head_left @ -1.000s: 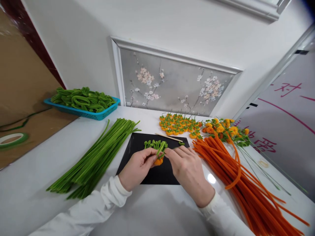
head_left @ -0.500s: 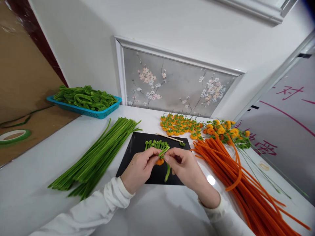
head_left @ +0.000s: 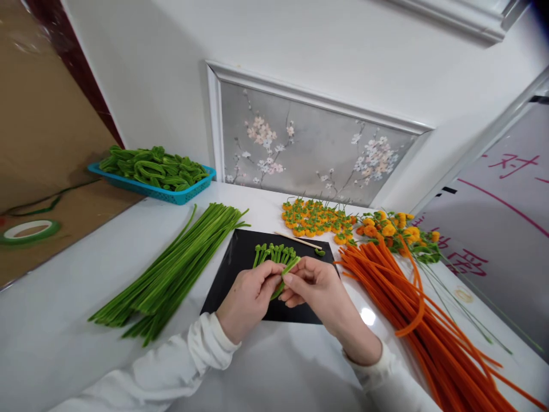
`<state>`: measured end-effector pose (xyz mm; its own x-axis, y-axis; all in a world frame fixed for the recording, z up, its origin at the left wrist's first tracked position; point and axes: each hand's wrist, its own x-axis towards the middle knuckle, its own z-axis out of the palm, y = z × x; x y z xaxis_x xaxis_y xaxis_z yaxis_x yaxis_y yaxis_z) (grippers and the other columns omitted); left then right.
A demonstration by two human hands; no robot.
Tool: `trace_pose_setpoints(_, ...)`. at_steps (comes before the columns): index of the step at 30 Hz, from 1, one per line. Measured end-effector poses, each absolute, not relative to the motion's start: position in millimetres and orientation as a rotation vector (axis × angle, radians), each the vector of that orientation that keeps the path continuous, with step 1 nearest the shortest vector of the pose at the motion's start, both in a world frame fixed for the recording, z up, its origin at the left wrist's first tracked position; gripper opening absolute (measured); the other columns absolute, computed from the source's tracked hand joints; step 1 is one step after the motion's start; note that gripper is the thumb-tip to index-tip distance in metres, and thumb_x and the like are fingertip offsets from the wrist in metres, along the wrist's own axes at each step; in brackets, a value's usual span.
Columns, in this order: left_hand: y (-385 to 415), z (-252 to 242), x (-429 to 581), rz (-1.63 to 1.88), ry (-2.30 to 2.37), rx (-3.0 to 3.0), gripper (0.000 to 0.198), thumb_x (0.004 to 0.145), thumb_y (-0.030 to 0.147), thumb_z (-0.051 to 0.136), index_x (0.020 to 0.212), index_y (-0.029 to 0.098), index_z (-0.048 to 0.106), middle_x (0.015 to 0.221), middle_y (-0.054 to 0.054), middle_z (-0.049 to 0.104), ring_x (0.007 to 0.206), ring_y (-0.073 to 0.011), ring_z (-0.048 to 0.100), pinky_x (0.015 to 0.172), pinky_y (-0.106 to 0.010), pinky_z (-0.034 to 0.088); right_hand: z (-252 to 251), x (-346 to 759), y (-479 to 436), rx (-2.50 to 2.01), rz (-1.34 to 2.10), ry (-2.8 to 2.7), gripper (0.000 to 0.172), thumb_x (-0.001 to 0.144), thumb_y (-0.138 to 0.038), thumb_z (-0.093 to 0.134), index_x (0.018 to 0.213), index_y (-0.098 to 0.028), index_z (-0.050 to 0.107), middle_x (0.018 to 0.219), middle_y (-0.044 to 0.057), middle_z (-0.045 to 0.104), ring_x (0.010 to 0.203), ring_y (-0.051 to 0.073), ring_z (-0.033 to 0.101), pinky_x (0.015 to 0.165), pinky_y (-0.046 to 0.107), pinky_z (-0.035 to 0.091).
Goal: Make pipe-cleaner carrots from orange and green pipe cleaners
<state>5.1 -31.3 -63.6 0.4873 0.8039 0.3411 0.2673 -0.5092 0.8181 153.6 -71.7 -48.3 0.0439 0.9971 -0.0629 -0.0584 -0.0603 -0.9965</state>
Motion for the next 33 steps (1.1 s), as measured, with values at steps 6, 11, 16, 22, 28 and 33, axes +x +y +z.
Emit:
trace_pose_setpoints(6,-28.3,-65.3,4.9,0.939,0.880,1.904,0.020,0.089,0.026,0.045,0.087,0.016,0.062,0.073,-0.001,0.062,0.067,-0.0132,0.056,0.062,-0.022,0.044,-50.9,160.0,-72.7,-1.262,1.120,-1.188,0.025,0.072,-0.039,0.070,0.080,-0.016,0.064,0.065,-0.001,0.063,0.056,0.010,0.062,0.052,0.021,0.054)
trace_pose_setpoints(11,-30.4,-60.5,4.0,0.920,0.900,1.983,0.020,0.090,0.025,0.045,0.089,0.016,0.062,0.072,-0.001,0.063,0.065,-0.0134,0.057,0.061,-0.022,0.043,-47.8,168.8,-73.6,-1.201,1.269,-1.089,0.036,0.068,-0.046,0.073,0.083,-0.015,0.063,0.068,0.000,0.066,0.058,0.012,0.065,0.055,0.023,0.056)
trace_pose_setpoints(16,-35.3,-57.6,4.3,0.950,0.890,2.121,0.020,0.090,0.019,0.043,0.096,0.017,0.062,0.075,-0.001,0.065,0.061,-0.0115,0.055,0.060,-0.022,0.040,-44.8,161.9,-74.7,-1.244,1.309,-1.107,0.038,0.065,-0.046,0.075,0.078,-0.013,0.063,0.064,0.002,0.066,0.056,0.013,0.066,0.052,0.023,0.055)
trace_pose_setpoints(22,-29.8,-54.1,3.7,0.800,0.821,1.862,0.030,0.090,0.035,0.043,0.077,0.014,0.058,0.065,0.001,0.055,0.059,-0.0111,0.049,0.055,-0.022,0.037,-46.3,157.6,-75.1,-1.229,1.346,-0.978,0.033,0.067,-0.042,0.073,0.076,-0.014,0.057,0.062,0.000,0.064,0.054,0.014,0.066,0.048,0.022,0.054)
trace_pose_setpoints(28,-27.8,-51.2,4.6,0.600,0.655,1.564,0.018,0.074,0.025,0.061,0.085,0.012,0.054,0.075,-0.003,0.062,0.071,-0.0145,0.060,0.067,-0.027,0.046,-56.6,155.8,-78.2,-1.309,1.075,-1.228,0.019,0.081,-0.033,0.059,0.074,-0.017,0.053,0.051,-0.005,0.057,0.042,0.009,0.056,0.041,0.017,0.047)
trace_pose_setpoints(33,-31.3,-55.0,6.0,0.631,0.655,1.576,0.011,0.073,0.015,0.056,0.084,0.012,0.054,0.075,-0.004,0.065,0.072,-0.0161,0.063,0.070,-0.030,0.049,-59.8,158.4,-79.2,-1.343,1.100,-1.293,0.018,0.083,-0.033,0.056,0.075,-0.018,0.052,0.054,-0.002,0.060,0.046,0.011,0.059,0.046,0.021,0.050)
